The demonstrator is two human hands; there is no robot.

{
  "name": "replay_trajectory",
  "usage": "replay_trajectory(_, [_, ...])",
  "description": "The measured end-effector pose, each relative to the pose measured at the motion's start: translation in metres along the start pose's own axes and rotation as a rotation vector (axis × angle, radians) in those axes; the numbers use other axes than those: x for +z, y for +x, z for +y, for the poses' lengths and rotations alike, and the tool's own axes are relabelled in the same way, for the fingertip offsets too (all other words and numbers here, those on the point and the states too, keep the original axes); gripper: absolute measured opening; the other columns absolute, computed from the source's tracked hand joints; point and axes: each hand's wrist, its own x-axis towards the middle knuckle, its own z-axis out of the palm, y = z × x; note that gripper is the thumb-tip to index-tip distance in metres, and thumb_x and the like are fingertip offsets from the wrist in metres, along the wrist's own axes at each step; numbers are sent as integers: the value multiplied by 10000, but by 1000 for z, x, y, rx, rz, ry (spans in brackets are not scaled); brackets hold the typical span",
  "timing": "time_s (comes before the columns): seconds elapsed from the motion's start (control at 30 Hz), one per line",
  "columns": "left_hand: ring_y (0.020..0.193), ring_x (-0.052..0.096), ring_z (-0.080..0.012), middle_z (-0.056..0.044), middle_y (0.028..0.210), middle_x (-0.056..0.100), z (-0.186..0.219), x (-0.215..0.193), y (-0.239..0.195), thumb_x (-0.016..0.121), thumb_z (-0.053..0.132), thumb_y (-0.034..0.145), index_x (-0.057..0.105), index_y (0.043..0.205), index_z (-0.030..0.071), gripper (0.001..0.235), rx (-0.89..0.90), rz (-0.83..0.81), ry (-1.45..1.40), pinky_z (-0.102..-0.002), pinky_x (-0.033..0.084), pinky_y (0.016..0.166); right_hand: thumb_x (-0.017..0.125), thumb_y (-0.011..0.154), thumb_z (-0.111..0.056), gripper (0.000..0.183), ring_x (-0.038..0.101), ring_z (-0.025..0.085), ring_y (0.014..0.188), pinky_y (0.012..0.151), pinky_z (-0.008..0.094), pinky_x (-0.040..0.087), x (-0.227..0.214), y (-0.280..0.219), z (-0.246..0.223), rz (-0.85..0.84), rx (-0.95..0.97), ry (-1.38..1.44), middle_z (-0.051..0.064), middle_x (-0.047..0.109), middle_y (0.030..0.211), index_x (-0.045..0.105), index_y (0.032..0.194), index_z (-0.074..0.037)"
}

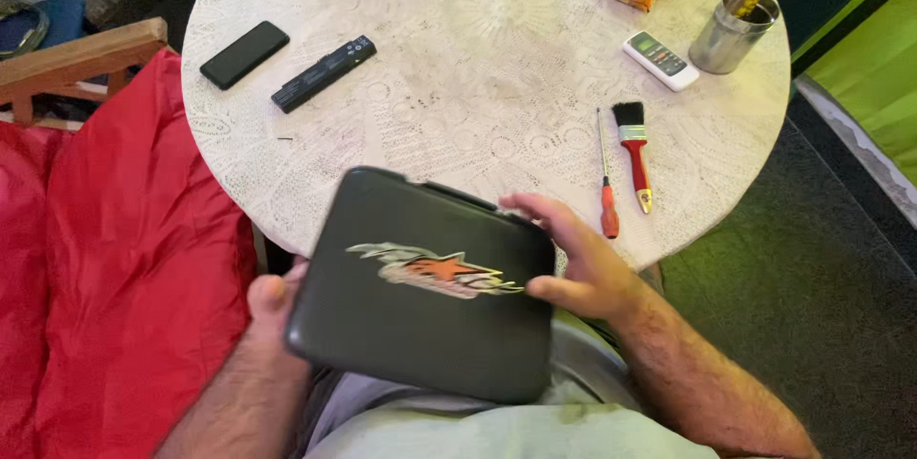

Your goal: The person disassembles a white laptop by first removing the back cover and then unscrewing the screen bezel. They proceed to remove the screen panel and disconnect the internal cables.

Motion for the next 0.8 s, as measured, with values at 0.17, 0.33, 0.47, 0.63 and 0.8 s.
replay_trajectory(0.17, [950, 716, -357, -261, 1098, 715, -28, 45, 8, 679, 350, 814, 631, 1246, -73, 607, -4, -121, 342, -515, 603, 846, 942, 612, -521, 1084, 588, 199, 1213, 1084, 411, 454, 15, -23, 24, 112, 158, 28, 130, 643, 1344, 534, 1527, -107])
replay_trajectory(0.33, [1102, 677, -280, -167, 1199, 699, -60, 97, 28, 719, 376, 869, 633, 1258, -24, 564, -20, -249, 782, -458, 553, 1011, 898, 674, -568, 1057, 571, 149, 1145, 1059, 380, 457, 37, -30, 26, 197, 154, 90, 98, 662, 1292, 510, 1533, -88])
replay_trajectory(0.47, [1287, 570, -231, -132, 1395, 564, -53, 136, 62, 780, 346, 841, 372, 1438, -8, 805, -21, -306, 989, -384, 489, 1132, 572, 945, -624, 1031, 250, 304, 1538, 1284, 452, 197, 51, -26, 15, 74, 28, 77, 228, 248, 1647, 126, 1592, 43])
replay_trajectory(0.63, [1538, 356, -256, -162, 1681, 298, -35, 168, 80, 776, 491, 728, 210, 1607, -5, 1157, 82, -308, 1305, -393, 329, 1241, 633, 873, -777, 1098, 419, 314, 1480, 1257, 497, 334, 45, -8, -52, -25, -6, 304, 221, 431, 1586, 348, 1530, 55])
replay_trajectory(0.8, [1415, 398, -438, -305, 1553, 360, -49, 193, 74, 889, 480, 470, 305, 1577, 68, 1318, -64, -311, 1738, -528, 300, 1165, 947, 846, -542, 1197, 405, 306, 1489, 1267, 494, 313, 24, -52, -69, -79, 239, 802, 179, 400, 1608, 188, 1596, 0])
